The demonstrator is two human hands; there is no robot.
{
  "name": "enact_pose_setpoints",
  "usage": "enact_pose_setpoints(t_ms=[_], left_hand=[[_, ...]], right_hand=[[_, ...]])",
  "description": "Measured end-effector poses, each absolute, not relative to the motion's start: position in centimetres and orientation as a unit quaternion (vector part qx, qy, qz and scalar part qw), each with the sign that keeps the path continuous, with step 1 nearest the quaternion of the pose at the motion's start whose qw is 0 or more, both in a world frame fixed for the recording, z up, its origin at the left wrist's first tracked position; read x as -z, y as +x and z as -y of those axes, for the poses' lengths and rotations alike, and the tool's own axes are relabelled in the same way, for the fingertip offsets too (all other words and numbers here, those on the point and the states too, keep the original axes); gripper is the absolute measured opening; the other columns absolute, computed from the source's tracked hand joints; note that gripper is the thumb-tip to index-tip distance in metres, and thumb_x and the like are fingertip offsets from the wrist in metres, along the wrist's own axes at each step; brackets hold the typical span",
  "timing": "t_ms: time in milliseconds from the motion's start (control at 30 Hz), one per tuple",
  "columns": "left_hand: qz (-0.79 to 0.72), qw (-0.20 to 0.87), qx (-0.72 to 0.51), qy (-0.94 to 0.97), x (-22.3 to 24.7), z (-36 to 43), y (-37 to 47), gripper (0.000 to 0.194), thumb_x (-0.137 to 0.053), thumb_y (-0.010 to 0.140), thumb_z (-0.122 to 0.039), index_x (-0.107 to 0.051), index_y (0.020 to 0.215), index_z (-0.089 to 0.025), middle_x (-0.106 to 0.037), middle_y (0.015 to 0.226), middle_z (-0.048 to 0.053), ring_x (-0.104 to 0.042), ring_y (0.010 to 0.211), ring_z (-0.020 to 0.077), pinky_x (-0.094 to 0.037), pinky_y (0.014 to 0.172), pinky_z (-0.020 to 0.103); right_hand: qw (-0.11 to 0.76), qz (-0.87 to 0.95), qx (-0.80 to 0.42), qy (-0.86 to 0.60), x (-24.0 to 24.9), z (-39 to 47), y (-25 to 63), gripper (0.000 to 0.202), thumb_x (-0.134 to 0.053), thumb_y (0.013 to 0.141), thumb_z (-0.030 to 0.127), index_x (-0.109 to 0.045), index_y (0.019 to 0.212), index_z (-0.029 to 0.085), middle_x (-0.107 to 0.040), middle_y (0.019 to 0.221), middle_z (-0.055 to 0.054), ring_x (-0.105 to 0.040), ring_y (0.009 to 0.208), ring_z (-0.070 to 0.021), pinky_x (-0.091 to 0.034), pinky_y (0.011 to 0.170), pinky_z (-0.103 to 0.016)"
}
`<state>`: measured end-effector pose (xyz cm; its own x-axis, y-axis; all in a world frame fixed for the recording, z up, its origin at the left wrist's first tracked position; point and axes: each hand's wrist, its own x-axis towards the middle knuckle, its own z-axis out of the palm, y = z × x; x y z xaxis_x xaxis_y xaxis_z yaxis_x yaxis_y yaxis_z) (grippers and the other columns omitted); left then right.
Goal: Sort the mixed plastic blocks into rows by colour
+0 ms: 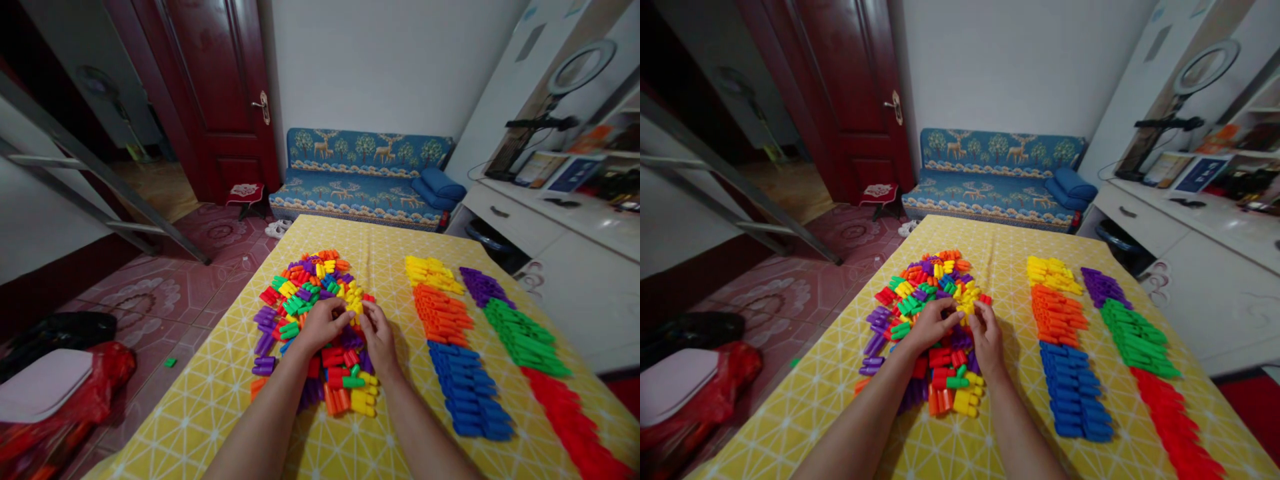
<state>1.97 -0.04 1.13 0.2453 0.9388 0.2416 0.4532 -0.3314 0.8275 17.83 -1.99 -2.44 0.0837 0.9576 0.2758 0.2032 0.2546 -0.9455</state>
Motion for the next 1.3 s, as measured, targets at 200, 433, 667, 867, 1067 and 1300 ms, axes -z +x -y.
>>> enact_pose_setpoints(t_ms=[200, 433, 667, 867, 1067, 1300], left_hand=[[-0.484, 0.3, -0.378, 0.73, -1.4, 0.1, 1.8, 0.029, -0.058, 0.087, -0.041, -0.066, 0.077, -0.015, -0.065, 0.07, 0.001, -0.056, 0.065, 0.0138, -0.039, 0.059, 0.022], [-0.461, 0.298, -0.375, 0.747, -1.5, 0.1, 1.9, 0.027, -0.054, 0.091, -0.036, -0.073, 0.086, -0.017, -0.073, 0.084, 0.003, -0.065, 0.078, 0.0176, -0.045, 0.07, 0.024], [-0.46, 0.339, -0.364, 0.735, -1.1, 0.2, 1.7, 0.027, -0.055, 0.09, -0.034, -0.075, 0.097, -0.017, -0.076, 0.091, 0.004, -0.068, 0.08, 0.0196, -0.048, 0.072, 0.025], [-0.455, 0.316, -0.359, 0.751, -1.3, 0.3, 1.8, 0.032, -0.051, 0.093, -0.037, -0.076, 0.089, -0.017, -0.075, 0.082, 0.003, -0.065, 0.071, 0.0165, -0.044, 0.063, 0.023], [-0.472, 0.294, -0.357, 0.75, -1.2, 0.2, 1.8, 0.029, -0.051, 0.093, -0.035, -0.075, 0.088, -0.018, -0.074, 0.083, 0.003, -0.065, 0.074, 0.0164, -0.042, 0.064, 0.023], [-0.469, 0.294, -0.345, 0.758, -1.8, 0.1, 1.8, 0.032, -0.049, 0.094, -0.035, -0.072, 0.081, -0.017, -0.072, 0.078, 0.003, -0.064, 0.072, 0.0165, -0.041, 0.063, 0.023]], right_hand=[[0.516, 0.627, -0.271, -0.517, 2.7, 2.0, 17.7, 0.042, -0.063, 0.085, 0.038, -0.059, 0.124, 0.024, -0.066, 0.121, -0.008, -0.063, 0.111, -0.0222, -0.052, 0.095, -0.04], [0.547, 0.598, -0.244, -0.533, 2.9, 2.2, 17.3, 0.056, -0.064, 0.082, 0.031, -0.047, 0.135, 0.018, -0.064, 0.124, -0.015, -0.064, 0.111, -0.0234, -0.052, 0.095, -0.042], [0.537, 0.583, -0.305, -0.528, 2.8, 2.2, 17.4, 0.046, -0.065, 0.081, 0.036, -0.06, 0.122, 0.016, -0.066, 0.12, -0.015, -0.064, 0.11, -0.0261, -0.052, 0.095, -0.044], [0.586, 0.547, -0.272, -0.532, 1.5, 3.2, 17.1, 0.049, -0.065, 0.081, 0.034, -0.056, 0.127, 0.017, -0.063, 0.125, -0.014, -0.062, 0.112, -0.0247, -0.051, 0.094, -0.042], [0.609, 0.589, -0.177, -0.501, -6.0, 0.1, 23.4, 0.05, -0.068, 0.078, 0.034, -0.056, 0.125, 0.02, -0.064, 0.12, -0.011, -0.063, 0.102, -0.0214, -0.051, 0.087, -0.037], [0.38, 0.637, 0.013, -0.671, -7.8, -12.0, 39.1, 0.05, -0.068, 0.068, 0.023, -0.064, 0.117, 0.016, -0.07, 0.108, -0.012, -0.066, 0.096, -0.027, -0.052, 0.086, -0.04]])
